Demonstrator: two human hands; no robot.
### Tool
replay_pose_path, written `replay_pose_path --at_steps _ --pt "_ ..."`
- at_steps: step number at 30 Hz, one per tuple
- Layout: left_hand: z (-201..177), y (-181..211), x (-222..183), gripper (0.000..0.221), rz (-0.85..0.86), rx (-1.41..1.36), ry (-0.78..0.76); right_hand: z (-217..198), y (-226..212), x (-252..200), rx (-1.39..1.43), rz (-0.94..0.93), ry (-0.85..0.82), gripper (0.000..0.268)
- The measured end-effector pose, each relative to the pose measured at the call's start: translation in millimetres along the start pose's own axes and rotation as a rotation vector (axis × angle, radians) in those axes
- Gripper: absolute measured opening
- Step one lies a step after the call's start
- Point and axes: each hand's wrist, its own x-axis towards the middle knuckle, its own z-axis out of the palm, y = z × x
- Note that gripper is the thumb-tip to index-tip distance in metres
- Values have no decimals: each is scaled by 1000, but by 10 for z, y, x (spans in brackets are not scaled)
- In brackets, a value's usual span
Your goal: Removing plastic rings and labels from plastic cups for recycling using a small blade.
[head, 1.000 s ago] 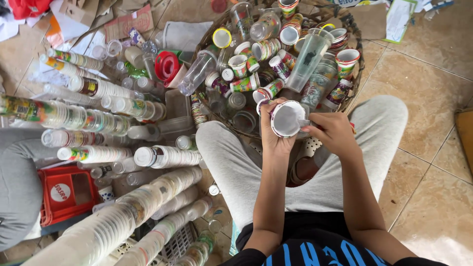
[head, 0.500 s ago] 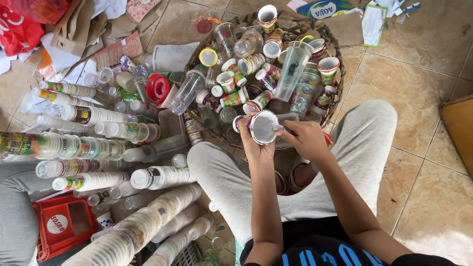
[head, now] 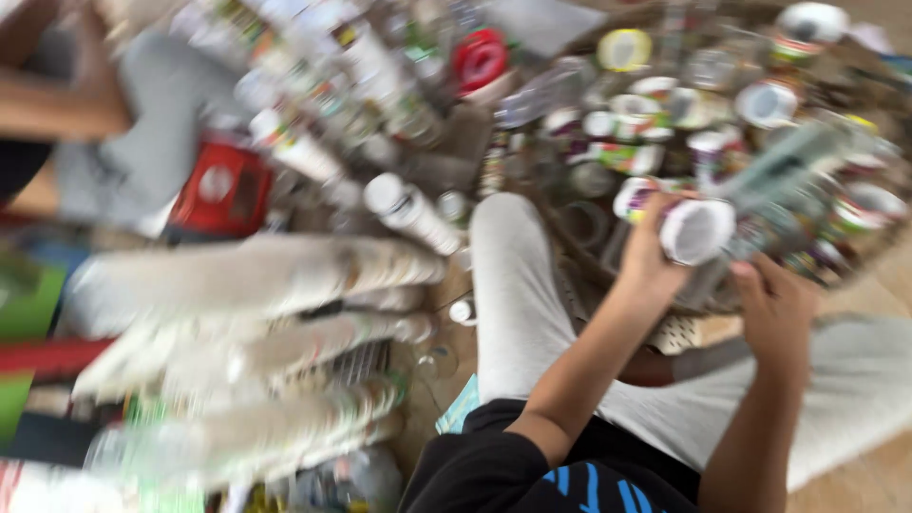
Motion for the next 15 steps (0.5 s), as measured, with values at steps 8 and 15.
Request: replay_pose_path --at_steps 8,15 --pt "164 90 -87 20 35 -181 -232 139 82 72 13 -154 -88 52" --pt "167 35 -54 16 -47 -266 -260 145 177 66 -39 -210 -61 47"
